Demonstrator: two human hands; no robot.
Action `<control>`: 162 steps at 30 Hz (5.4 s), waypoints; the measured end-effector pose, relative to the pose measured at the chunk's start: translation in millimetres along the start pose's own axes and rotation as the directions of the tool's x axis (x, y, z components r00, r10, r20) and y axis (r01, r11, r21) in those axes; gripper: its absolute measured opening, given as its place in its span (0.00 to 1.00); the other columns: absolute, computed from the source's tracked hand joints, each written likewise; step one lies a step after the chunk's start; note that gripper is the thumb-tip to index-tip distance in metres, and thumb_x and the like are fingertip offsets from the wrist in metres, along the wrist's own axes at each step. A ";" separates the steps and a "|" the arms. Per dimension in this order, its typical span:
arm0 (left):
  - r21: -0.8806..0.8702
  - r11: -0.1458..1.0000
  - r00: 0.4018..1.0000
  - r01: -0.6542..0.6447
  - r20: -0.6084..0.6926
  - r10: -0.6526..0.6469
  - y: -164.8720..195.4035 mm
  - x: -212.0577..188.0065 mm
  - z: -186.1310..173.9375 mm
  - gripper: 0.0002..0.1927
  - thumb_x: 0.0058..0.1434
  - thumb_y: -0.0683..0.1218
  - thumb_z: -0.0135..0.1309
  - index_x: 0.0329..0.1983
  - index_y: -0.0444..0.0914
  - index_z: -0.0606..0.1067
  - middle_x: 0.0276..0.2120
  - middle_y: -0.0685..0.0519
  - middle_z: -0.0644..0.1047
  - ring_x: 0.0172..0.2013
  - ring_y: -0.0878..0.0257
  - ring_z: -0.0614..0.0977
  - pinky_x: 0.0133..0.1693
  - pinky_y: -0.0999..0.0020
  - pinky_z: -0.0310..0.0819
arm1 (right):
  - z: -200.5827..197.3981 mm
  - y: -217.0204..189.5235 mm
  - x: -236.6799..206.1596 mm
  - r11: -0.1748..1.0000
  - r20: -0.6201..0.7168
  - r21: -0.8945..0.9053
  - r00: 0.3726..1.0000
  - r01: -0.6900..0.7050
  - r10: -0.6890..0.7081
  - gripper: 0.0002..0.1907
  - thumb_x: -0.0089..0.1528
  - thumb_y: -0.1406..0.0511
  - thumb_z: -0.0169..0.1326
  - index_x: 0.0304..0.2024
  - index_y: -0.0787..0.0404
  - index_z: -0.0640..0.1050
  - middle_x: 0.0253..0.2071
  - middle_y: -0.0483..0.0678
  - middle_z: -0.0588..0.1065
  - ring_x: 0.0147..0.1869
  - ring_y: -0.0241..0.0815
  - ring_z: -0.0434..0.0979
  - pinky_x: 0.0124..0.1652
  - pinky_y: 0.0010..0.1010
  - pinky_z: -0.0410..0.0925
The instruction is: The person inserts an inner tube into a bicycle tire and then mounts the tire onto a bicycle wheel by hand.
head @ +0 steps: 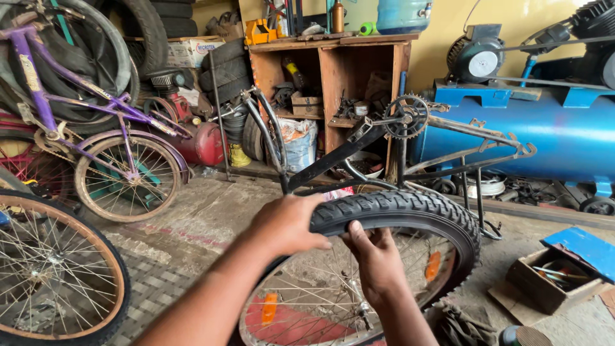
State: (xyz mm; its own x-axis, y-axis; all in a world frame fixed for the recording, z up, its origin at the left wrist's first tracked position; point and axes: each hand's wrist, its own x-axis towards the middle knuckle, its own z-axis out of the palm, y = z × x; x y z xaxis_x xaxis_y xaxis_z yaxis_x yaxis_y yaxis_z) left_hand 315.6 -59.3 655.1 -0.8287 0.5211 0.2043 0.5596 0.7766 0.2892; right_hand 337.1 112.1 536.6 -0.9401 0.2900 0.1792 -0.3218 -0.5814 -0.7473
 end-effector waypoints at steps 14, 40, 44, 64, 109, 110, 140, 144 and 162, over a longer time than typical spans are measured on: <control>-0.031 0.987 0.975 -0.157 -0.164 0.150 1.8 18.9 -0.9 0.40 0.40 0.61 0.71 0.58 0.46 0.76 0.45 0.45 0.82 0.46 0.49 0.84 0.48 0.56 0.78 | 7.2 -11.5 -4.5 0.986 -0.260 -0.163 0.965 -0.034 -0.010 0.22 0.63 0.52 0.58 0.50 0.60 0.73 0.39 0.47 0.75 0.40 0.38 0.74 0.41 0.35 0.68; 0.179 0.984 0.941 -0.010 -0.330 0.070 -0.2 4.6 39.9 0.39 0.49 0.50 0.68 0.62 0.42 0.64 0.42 0.39 0.79 0.39 0.41 0.84 0.42 0.50 0.80 | 12.7 -3.5 -1.9 0.962 -0.163 0.155 0.954 -0.226 0.251 0.16 0.64 0.64 0.54 0.52 0.66 0.73 0.41 0.50 0.74 0.48 0.49 0.77 0.55 0.46 0.74; 0.185 0.982 0.928 -0.026 -0.362 0.093 -2.3 -3.8 38.5 0.37 0.49 0.48 0.67 0.62 0.43 0.65 0.43 0.39 0.80 0.39 0.39 0.84 0.41 0.47 0.79 | 1.1 3.3 3.2 0.936 -0.045 0.288 0.974 -0.201 0.223 0.11 0.66 0.62 0.54 0.45 0.62 0.72 0.36 0.48 0.73 0.44 0.48 0.77 0.53 0.45 0.74; 0.186 0.982 0.971 -0.021 -0.231 0.064 3.0 -6.7 27.3 0.46 0.44 0.46 0.72 0.65 0.42 0.61 0.48 0.34 0.75 0.46 0.35 0.80 0.47 0.46 0.76 | 2.4 -14.6 4.8 0.906 0.135 0.321 0.960 -0.276 0.245 0.14 0.66 0.62 0.48 0.48 0.64 0.74 0.49 0.53 0.79 0.57 0.49 0.79 0.61 0.45 0.70; 0.008 0.976 0.976 -0.217 -0.017 0.217 -18.5 52.3 41.9 0.50 0.31 0.62 0.77 0.56 0.35 0.73 0.39 0.40 0.82 0.42 0.47 0.84 0.46 0.56 0.78 | -18.3 -16.9 9.1 0.888 -0.438 -0.458 0.880 -0.043 -0.182 0.26 0.59 0.54 0.63 0.50 0.63 0.70 0.46 0.48 0.73 0.46 0.44 0.76 0.43 0.36 0.72; -0.045 0.971 0.971 -0.235 0.036 0.236 -20.5 55.3 41.8 0.50 0.30 0.62 0.76 0.54 0.35 0.74 0.39 0.41 0.82 0.41 0.49 0.85 0.46 0.57 0.78 | -17.7 -14.7 7.4 0.928 -0.427 -0.372 0.894 -0.034 -0.139 0.24 0.60 0.54 0.62 0.46 0.65 0.72 0.42 0.49 0.75 0.44 0.44 0.76 0.42 0.37 0.71; -0.017 0.956 0.942 -0.294 -0.173 0.287 56.8 99.2 61.5 0.48 0.42 0.74 0.67 0.63 0.49 0.73 0.48 0.44 0.81 0.50 0.44 0.82 0.50 0.49 0.75 | -83.0 15.8 15.1 0.659 -0.104 -0.725 0.915 0.198 -0.389 0.18 0.63 0.65 0.59 0.55 0.64 0.74 0.40 0.49 0.76 0.44 0.40 0.75 0.42 0.31 0.70; 0.162 0.967 0.963 -0.198 -0.153 0.223 91.8 102.5 71.5 0.42 0.43 0.74 0.66 0.57 0.48 0.75 0.40 0.46 0.83 0.42 0.45 0.85 0.46 0.47 0.78 | -212.4 59.3 -39.2 0.561 -0.088 -0.769 0.820 0.305 -0.566 0.13 0.62 0.70 0.58 0.50 0.64 0.77 0.43 0.47 0.76 0.48 0.36 0.76 0.44 0.27 0.72; 0.224 0.966 0.985 -0.131 -0.085 0.153 134.9 158.0 97.6 0.34 0.49 0.70 0.66 0.50 0.47 0.74 0.33 0.51 0.81 0.32 0.56 0.85 0.33 0.56 0.81 | -459.8 147.3 -99.0 -0.133 -0.780 -0.587 0.512 -0.799 0.360 0.22 0.65 0.52 0.52 0.47 0.62 0.80 0.42 0.55 0.80 0.45 0.50 0.82 0.46 0.40 0.74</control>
State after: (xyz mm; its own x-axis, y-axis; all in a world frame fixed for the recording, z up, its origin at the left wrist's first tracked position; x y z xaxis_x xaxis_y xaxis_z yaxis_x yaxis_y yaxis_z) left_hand 259.4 162.3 635.1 -0.7295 0.6017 0.3251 0.6471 0.7612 0.0431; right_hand 434.5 347.3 114.5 -0.5099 0.5320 -0.6760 0.8599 0.2914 -0.4192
